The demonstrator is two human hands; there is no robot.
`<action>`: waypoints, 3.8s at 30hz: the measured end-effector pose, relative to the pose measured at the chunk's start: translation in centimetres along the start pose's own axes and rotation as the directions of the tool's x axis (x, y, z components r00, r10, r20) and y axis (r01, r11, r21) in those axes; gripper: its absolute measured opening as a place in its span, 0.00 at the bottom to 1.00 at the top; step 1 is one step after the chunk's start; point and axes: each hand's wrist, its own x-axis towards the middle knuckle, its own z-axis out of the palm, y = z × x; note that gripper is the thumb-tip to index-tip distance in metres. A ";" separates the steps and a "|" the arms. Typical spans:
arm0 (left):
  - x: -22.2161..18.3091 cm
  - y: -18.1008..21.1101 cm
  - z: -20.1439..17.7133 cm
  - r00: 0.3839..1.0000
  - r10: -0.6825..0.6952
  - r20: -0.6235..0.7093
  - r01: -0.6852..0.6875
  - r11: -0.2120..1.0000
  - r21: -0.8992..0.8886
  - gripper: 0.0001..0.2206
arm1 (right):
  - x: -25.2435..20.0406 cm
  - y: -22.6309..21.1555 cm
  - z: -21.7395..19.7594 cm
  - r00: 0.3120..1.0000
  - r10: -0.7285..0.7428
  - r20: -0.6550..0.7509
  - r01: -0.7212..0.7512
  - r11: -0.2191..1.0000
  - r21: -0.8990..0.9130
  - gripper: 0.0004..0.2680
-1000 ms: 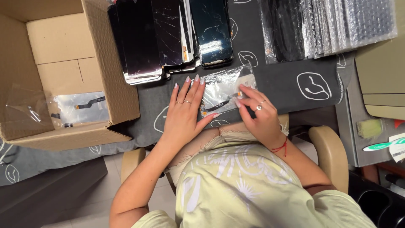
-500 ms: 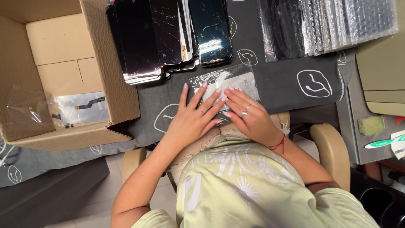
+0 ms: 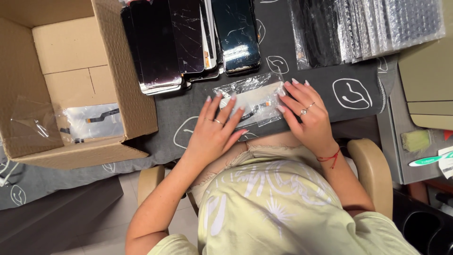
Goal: The person is taking individual phone screens and placing them into protective plastic sleeves at a repair desk.
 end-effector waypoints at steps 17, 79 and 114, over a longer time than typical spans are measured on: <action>0.8 1.0 -2.5 0.919 -0.394 0.027 0.372 0.840 -0.395 0.27 | -1.4 -1.6 1.2 0.986 -0.078 0.150 0.105 0.978 -0.178 0.29; 20.6 1.2 15.2 0.688 -0.517 0.509 0.382 -0.339 -0.860 0.11 | -1.5 5.8 1.2 0.620 0.776 -0.112 -0.112 0.229 0.967 0.07; 10.1 2.5 5.4 0.973 -0.224 -0.048 0.174 0.860 -0.480 0.06 | -1.0 5.7 1.9 0.678 0.724 -0.123 -0.217 0.358 0.908 0.06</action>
